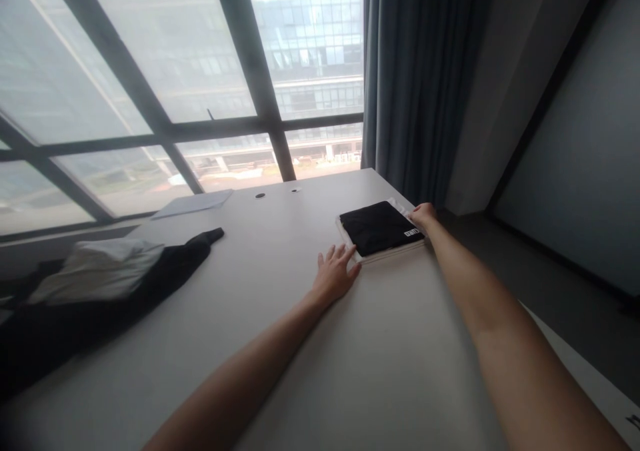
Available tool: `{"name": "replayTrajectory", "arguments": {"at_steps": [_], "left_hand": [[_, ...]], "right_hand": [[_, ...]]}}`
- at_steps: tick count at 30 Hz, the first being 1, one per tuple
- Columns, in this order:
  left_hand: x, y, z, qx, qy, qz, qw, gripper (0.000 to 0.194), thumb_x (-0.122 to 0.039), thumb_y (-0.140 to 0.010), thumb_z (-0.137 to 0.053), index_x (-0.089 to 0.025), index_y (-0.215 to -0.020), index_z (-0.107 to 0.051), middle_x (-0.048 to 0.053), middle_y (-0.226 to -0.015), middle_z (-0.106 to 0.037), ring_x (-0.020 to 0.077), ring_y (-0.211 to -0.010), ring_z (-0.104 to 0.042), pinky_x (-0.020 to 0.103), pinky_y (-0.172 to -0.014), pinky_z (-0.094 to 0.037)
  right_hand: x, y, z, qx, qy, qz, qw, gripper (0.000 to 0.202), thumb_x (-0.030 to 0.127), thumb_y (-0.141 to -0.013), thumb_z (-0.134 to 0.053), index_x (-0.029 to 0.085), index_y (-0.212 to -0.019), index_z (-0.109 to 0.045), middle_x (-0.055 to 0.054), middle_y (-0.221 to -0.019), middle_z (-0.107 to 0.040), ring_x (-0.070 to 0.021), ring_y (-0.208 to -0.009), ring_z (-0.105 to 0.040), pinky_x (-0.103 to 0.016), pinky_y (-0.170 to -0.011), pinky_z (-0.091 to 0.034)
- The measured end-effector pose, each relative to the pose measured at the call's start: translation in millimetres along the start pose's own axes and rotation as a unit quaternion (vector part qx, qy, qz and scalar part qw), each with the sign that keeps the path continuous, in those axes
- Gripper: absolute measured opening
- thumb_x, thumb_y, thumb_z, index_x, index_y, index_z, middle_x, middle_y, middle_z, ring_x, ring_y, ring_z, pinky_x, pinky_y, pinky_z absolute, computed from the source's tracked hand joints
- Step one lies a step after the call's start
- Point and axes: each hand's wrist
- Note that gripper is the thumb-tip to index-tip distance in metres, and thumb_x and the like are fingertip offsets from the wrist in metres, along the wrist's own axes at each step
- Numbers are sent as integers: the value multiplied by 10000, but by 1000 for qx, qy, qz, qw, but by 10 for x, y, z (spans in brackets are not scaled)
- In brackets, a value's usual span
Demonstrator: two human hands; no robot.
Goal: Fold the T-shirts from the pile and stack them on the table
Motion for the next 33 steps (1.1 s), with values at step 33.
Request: {"name": "replayTrajectory", "arguments": {"at_steps": [33], "left_hand": [[1478,2326,1108,30,-48,2,998,492,-406,-1032,-416,-227,-1475,-534,100,-1594,-429,286,-1498,-346,535,-1233,-252]], "right_hand": [[944,3816,-917,134,247,324,903,428,384,-997,-436,171,-1330,-598,-194,-1466,-513,-345,-1326,-440,-499,-1095,-322]]}}
Point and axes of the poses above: each hand's wrist, its own y-axis away from the middle knuckle, its own z-axis out of the back of the hand, x = y × z
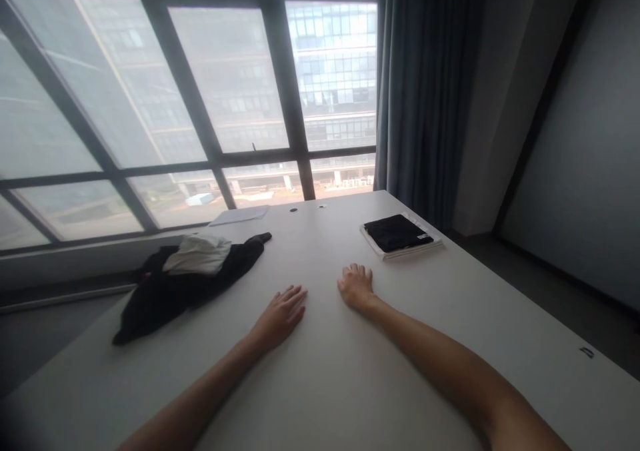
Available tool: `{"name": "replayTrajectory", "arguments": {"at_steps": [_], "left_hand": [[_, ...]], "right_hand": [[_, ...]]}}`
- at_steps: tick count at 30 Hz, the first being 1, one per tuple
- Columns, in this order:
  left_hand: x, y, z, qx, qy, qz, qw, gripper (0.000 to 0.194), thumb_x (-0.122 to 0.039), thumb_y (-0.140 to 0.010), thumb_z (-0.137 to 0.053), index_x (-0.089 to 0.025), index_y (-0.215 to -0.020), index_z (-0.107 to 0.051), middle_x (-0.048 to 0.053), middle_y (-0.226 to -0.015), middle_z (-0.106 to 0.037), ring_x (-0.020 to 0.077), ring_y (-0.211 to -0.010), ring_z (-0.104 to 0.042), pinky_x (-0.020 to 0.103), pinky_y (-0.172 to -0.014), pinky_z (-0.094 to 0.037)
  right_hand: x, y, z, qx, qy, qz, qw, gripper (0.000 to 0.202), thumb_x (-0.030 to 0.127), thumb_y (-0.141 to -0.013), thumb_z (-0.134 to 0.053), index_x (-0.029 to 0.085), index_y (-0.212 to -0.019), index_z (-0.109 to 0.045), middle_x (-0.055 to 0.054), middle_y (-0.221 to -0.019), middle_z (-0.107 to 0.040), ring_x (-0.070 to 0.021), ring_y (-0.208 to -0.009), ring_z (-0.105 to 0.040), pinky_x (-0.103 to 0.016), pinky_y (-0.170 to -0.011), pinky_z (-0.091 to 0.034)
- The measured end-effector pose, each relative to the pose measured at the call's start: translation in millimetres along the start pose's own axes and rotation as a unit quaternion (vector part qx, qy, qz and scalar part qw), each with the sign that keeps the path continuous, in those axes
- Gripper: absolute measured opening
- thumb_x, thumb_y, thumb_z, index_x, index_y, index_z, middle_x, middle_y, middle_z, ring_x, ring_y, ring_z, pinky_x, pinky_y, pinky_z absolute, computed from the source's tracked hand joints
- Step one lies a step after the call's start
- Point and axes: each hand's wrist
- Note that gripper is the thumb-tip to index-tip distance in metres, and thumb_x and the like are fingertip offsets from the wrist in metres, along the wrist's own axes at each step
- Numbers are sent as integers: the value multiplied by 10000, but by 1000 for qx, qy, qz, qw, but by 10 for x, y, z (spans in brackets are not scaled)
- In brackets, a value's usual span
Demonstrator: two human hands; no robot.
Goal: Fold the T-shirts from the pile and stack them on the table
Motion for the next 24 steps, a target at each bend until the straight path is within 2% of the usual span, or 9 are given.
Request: {"name": "replayTrajectory", "arguments": {"at_steps": [2,4,10,16,19,24], "left_hand": [[-16,7,4,13,4,4,1000,502,-415,-1027,-434,-230,-1485,-522,103,-1607,-407,289,-1506,-329,540,-1233,-240],[-26,9,20,17,8,2,1000,501,-413,-1023,-449,-234,-1486,-520,106,-1607,-405,285,-1510,-323,530,-1237,-232],[-38,26,47,22,4,-1,1000,504,-418,-1030,-440,-226,-1491,-511,121,-1601,-412,292,-1508,-326,522,-1231,-246],[-46,29,48,26,-3,-3,1000,516,-423,-1038,-417,-213,-1502,-497,116,-1617,-387,291,-1516,-306,514,-1236,-233],[-48,32,45,27,-3,-8,1000,522,-429,-1038,-409,-208,-1504,-496,118,-1618,-384,301,-1510,-317,526,-1232,-242],[-17,23,14,18,1,-9,1000,512,-438,-1028,-431,-237,-1492,-515,108,-1610,-399,300,-1508,-325,528,-1234,-252]], "right_hand": [[148,55,-91,4,3,-10,1000,488,402,-1006,-406,157,-1402,-553,-199,-1553,-436,-390,-1421,-339,-575,-1139,-229],[190,91,-131,7,0,-14,1000,511,387,-1009,-392,140,-1435,-530,-197,-1584,-404,-407,-1462,-286,-594,-1153,-188],[94,123,-82,14,-24,-1,1000,493,367,-1002,-390,157,-1415,-559,-161,-1588,-422,-380,-1468,-309,-560,-1169,-196],[97,126,-72,23,-28,-4,999,486,377,-1006,-400,161,-1408,-567,-159,-1597,-409,-363,-1471,-307,-546,-1168,-193],[74,129,-84,17,-22,2,1000,478,383,-1008,-405,162,-1395,-579,-160,-1576,-436,-355,-1453,-329,-520,-1153,-221],[-79,25,-19,-37,-9,37,999,444,376,-983,-447,172,-1337,-620,-155,-1405,-593,-300,-1265,-505,-415,-1059,-361]]}}
Point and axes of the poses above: each hand's wrist, its own y-axis away from the middle knuckle, its own z-axis out of the back of the hand, x = y × z
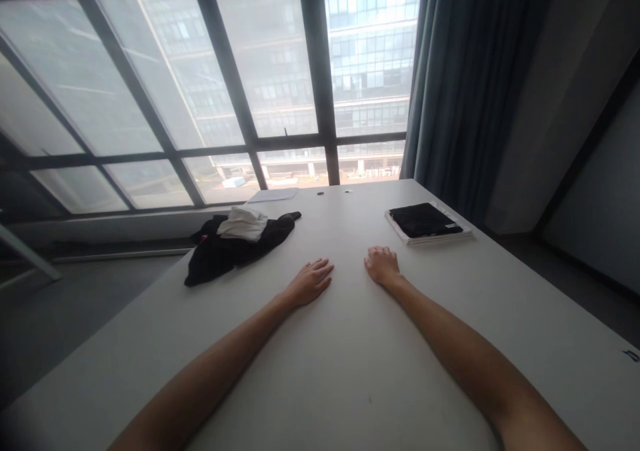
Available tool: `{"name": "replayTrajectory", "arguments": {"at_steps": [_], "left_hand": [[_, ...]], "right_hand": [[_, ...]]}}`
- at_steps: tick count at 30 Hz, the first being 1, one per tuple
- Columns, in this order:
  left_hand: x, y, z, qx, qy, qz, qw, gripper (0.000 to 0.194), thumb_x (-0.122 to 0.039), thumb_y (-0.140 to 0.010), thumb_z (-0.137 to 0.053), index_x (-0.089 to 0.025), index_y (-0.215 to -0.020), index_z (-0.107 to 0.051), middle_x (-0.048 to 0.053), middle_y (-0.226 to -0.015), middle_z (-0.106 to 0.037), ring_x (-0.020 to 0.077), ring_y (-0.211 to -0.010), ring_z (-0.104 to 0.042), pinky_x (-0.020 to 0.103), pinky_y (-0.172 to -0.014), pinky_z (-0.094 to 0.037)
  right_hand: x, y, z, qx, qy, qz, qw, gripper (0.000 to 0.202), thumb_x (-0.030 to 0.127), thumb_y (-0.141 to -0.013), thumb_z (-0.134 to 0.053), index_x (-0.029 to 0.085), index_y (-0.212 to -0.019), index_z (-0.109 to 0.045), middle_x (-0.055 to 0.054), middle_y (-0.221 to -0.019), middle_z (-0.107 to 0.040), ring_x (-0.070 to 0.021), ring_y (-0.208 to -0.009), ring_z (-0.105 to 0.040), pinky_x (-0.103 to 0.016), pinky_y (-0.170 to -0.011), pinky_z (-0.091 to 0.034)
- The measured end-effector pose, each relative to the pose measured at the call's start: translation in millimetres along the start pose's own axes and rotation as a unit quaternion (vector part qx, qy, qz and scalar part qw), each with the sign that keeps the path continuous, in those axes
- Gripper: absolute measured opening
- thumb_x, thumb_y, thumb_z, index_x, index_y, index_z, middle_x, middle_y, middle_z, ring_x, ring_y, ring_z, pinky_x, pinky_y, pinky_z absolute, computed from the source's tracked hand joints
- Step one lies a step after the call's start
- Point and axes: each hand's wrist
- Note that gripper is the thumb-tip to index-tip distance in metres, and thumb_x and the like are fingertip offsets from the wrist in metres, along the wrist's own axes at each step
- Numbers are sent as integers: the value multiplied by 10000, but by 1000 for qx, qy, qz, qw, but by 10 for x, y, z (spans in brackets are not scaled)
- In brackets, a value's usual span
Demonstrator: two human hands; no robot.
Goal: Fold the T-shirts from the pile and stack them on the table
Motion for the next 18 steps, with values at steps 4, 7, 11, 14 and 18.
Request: {"name": "replayTrajectory", "arguments": {"at_steps": [4,7,11,14,18], "left_hand": [[46,-11,-42,-8,5,-7,1000,508,-438,-1026,-437,-247,-1490,-520,105,-1603,-411,303,-1505,-332,540,-1230,-259],[53,-12,-51,-12,6,-10,1000,505,-437,-1029,-437,-245,-1489,-521,106,-1603,-410,302,-1507,-327,540,-1230,-259],[30,-1,-28,-16,3,-7,1000,486,-420,-1032,-445,-264,-1486,-524,95,-1601,-418,296,-1506,-332,536,-1229,-264],[19,8,-20,-20,2,-3,1000,466,-392,-1030,-457,-277,-1474,-540,96,-1591,-432,299,-1494,-355,540,-1222,-277],[29,4,-35,-25,-1,-3,1000,455,-387,-1026,-466,-286,-1459,-561,91,-1583,-445,308,-1486,-368,549,-1215,-287]], "right_hand": [[-371,-322,127,-94,56,-24,994,495,321,-942,-496,160,-1405,-563,-168,-1485,-513,-305,-1341,-424,-400,-1093,-329],[-744,-622,192,-96,122,-51,987,605,339,-911,-555,157,-1484,-487,-194,-1596,-365,-355,-1461,-268,-487,-1166,-210],[-1089,-862,151,-14,160,-70,985,609,302,-941,-505,188,-1536,-442,-203,-1628,-316,-391,-1496,-230,-569,-1163,-174],[-1159,-919,48,42,183,-60,980,571,210,-992,-353,220,-1559,-419,-189,-1629,-334,-371,-1490,-281,-567,-1155,-206],[-1195,-1015,-66,65,179,-71,979,589,188,-996,-328,215,-1581,-380,-216,-1642,-295,-383,-1493,-287,-578,-1143,-233]]}}
Point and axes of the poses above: each hand's wrist, its own y-axis away from the middle knuckle, its own z-axis out of the back of the hand, x = y × z
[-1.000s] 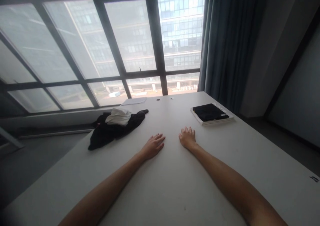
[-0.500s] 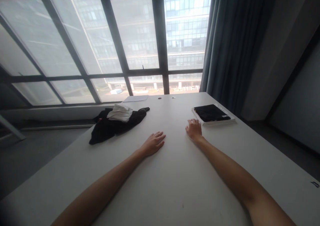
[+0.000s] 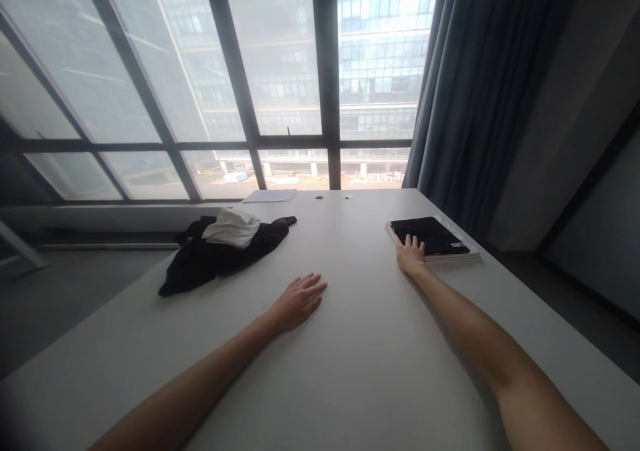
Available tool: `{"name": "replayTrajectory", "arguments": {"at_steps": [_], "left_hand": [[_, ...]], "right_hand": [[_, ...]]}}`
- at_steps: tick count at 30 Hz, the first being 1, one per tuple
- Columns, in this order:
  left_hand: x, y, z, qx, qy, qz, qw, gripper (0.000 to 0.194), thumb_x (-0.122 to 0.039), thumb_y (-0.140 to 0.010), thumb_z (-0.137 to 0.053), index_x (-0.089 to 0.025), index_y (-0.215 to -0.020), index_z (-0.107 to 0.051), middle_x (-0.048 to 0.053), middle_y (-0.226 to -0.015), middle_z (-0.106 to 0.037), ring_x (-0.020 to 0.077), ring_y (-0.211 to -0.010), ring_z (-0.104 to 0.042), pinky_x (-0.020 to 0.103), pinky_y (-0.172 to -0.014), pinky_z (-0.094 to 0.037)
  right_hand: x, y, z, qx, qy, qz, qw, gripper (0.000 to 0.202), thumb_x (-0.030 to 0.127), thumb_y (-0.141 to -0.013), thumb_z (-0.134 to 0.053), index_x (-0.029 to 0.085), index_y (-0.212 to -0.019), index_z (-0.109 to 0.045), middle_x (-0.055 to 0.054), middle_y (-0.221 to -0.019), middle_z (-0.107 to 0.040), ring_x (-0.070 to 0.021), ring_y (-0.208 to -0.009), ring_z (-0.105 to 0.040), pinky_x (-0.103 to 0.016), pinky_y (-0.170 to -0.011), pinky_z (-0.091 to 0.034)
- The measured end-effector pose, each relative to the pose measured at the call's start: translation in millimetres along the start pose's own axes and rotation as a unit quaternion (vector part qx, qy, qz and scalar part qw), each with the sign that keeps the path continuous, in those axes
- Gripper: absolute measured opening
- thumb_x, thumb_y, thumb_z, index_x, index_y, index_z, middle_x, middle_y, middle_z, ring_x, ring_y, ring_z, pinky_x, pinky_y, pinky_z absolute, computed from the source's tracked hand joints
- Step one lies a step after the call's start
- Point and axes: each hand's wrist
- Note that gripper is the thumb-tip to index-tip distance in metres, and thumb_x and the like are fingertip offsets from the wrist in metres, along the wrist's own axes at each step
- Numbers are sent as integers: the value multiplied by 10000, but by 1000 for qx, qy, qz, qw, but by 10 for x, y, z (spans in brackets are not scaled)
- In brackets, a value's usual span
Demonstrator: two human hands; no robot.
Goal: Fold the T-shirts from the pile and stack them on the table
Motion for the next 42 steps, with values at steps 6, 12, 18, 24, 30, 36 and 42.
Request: {"name": "replayTrajectory", "arguments": {"at_steps": [6,12,18,24,30,36,42], "left_hand": [[45,-13,-45,-3,-1,-6,1000,459,-390,-1028,-462,-295,-1468,-550,85,-1593,-432,307,-1492,-356,551,-1214,-281],[23,9,-45,-10,0,-2,1000,450,-389,-1019,-478,-299,-1450,-566,85,-1574,-458,313,-1476,-380,550,-1204,-298],[-28,32,-13,-6,3,2,1000,449,-411,-1017,-473,-306,-1446,-556,78,-1574,-457,300,-1475,-377,534,-1211,-282],[-47,30,-14,0,8,17,1000,654,-428,-1000,-474,-171,-1583,-322,147,-1575,-441,280,-1481,-364,498,-1226,-257],[-23,7,-73,-6,-2,-1,1000,548,-444,-1021,-440,-253,-1535,-421,111,-1572,-450,302,-1474,-372,519,-1214,-271],[-19,-5,-87,-10,-6,2,1000,525,-435,-1027,-440,-263,-1523,-438,111,-1569,-454,309,-1473,-378,535,-1208,-288],[-42,-5,-53,-1,-12,-1,1000,520,-418,-1028,-435,-254,-1521,-436,115,-1572,-449,310,-1479,-371,560,-1202,-299]], "right_hand": [[-189,-292,6,25,-9,-16,1000,574,207,-1003,-334,213,-1575,-390,-217,-1643,-291,-378,-1493,-289,-584,-1139,-239],[-281,-331,66,34,-28,-27,999,588,137,-976,-306,182,-1547,-437,-221,-1645,-283,-390,-1501,-270,-633,-1142,-219],[501,98,152,-51,-142,61,987,520,259,-997,-376,113,-1478,-508,-225,-1623,-326,-320,-1508,-271,-523,-1196,-212],[1586,1004,237,37,-245,204,947,523,333,-996,-422,188,-1493,-496,-157,-1632,-347,-290,-1501,-299,-509,-1195,-231],[1822,1484,345,7,-222,225,949,499,306,-1025,-341,195,-1488,-492,-145,-1628,-363,-322,-1517,-258,-596,-1199,-144],[1804,1523,441,-7,-204,220,954,482,308,-1031,-343,212,-1472,-511,-143,-1614,-390,-303,-1498,-300,-566,-1192,-183],[1809,1548,443,-14,-215,215,953,477,311,-1032,-344,206,-1460,-526,-137,-1599,-417,-295,-1491,-319,-546,-1190,-194]]}}
Point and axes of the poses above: each hand's wrist, its own y-axis away from the middle knuckle, its own z-axis out of the back of the hand, x = y × z
